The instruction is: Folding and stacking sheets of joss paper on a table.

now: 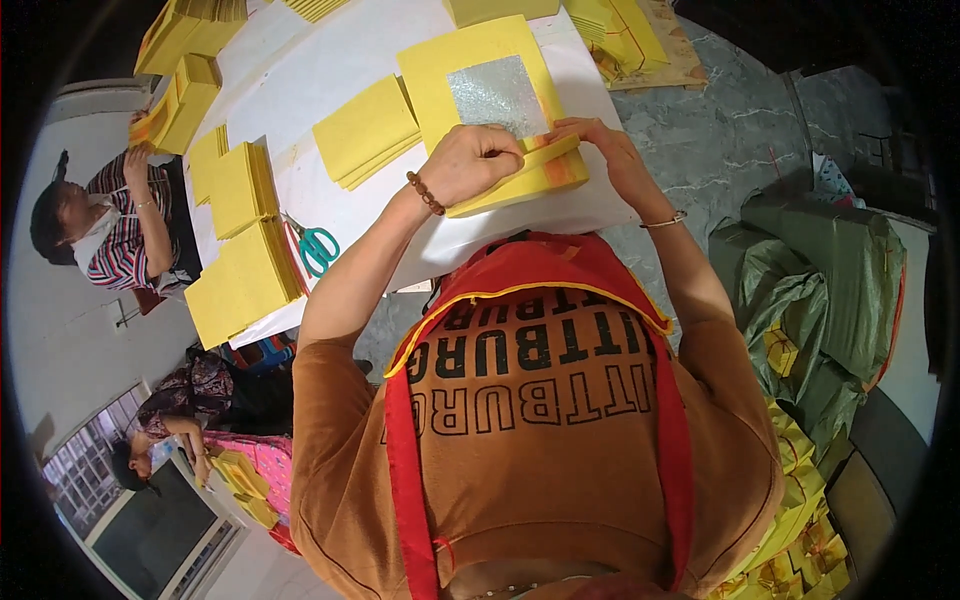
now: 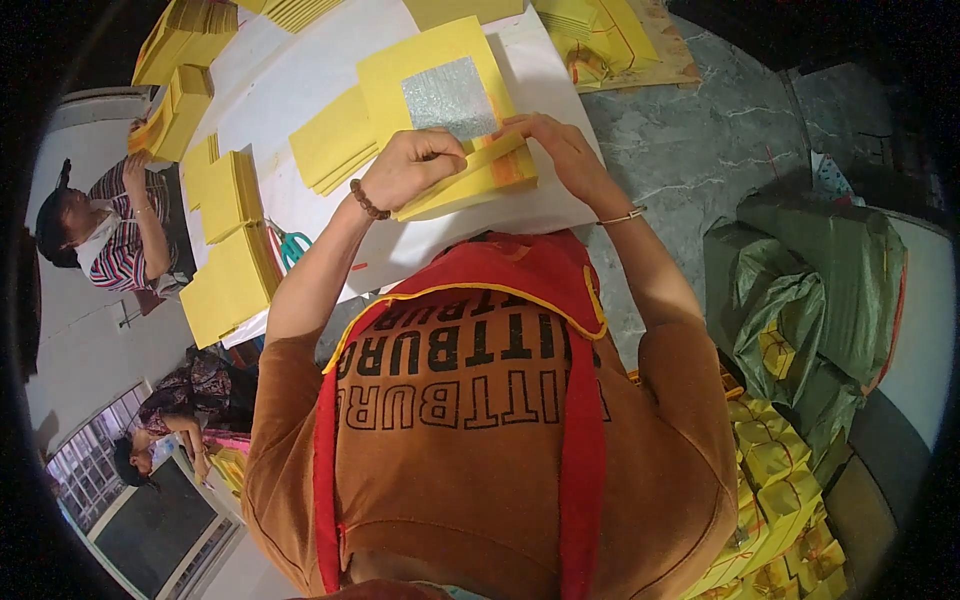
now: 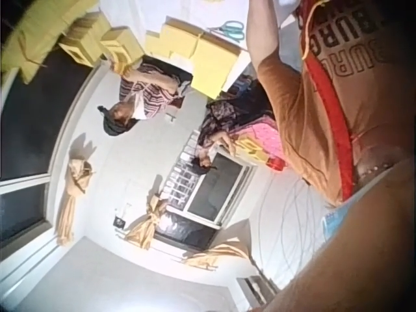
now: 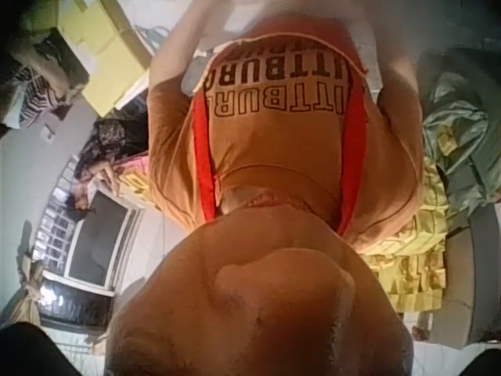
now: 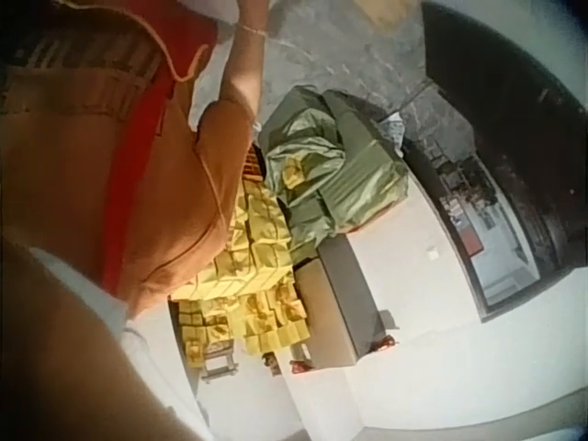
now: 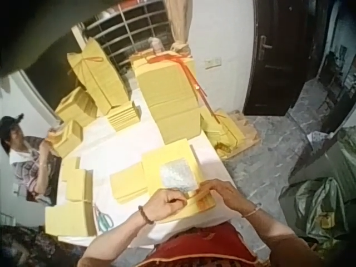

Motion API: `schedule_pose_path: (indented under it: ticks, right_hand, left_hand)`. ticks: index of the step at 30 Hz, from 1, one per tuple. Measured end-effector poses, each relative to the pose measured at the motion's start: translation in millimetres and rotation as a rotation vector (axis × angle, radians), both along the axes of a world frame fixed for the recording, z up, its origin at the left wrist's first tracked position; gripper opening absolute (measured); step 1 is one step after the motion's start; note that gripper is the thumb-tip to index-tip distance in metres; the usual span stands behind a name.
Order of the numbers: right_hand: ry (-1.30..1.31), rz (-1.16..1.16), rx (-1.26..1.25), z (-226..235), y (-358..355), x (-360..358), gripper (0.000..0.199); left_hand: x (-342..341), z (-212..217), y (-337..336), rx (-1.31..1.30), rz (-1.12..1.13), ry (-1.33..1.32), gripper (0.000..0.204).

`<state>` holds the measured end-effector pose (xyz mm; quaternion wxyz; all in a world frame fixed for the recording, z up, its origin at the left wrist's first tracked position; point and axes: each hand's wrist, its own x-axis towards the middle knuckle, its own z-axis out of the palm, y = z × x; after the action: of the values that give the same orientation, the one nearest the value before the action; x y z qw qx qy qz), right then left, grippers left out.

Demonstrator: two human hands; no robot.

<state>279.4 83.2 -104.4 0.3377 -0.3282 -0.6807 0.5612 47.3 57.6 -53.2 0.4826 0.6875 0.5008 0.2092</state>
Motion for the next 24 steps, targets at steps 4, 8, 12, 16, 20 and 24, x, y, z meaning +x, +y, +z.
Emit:
schedule_pose_path:
  ticks: [4,8,12,16,20,24]
  right_hand:
    - [-0.007,-0.007,-0.023,3,-3,-2,0.03]
    - [-0.063,-0.057,0.01,-5,0,-3,0.021]
    - [-0.016,-0.028,-0.161,-5,8,-4,0.02]
    - [0.002,-0.012,-0.09,2,11,-4,0.021]
    - [-0.139,0.048,0.517,34,2,-4,0.026]
    - [-0.331,0.282,0.536,33,-2,-1,0.03]
  left_hand:
    - [-3,-3,0,-0.072,0.018,-0.057,0.015]
    - [-8,14,-2,-0.071,-0.078,0.059,0.022]
    - [-43,25,-14,0.321,-0.178,0.16,0.045]
    - [-61,-2,-26,0.562,-0.05,0.341,0.039]
    - [-57,10,-46,0.709,0.003,0.307,0.034]
    - [-52,10,-70,0.672,-0.006,0.325,0.026]
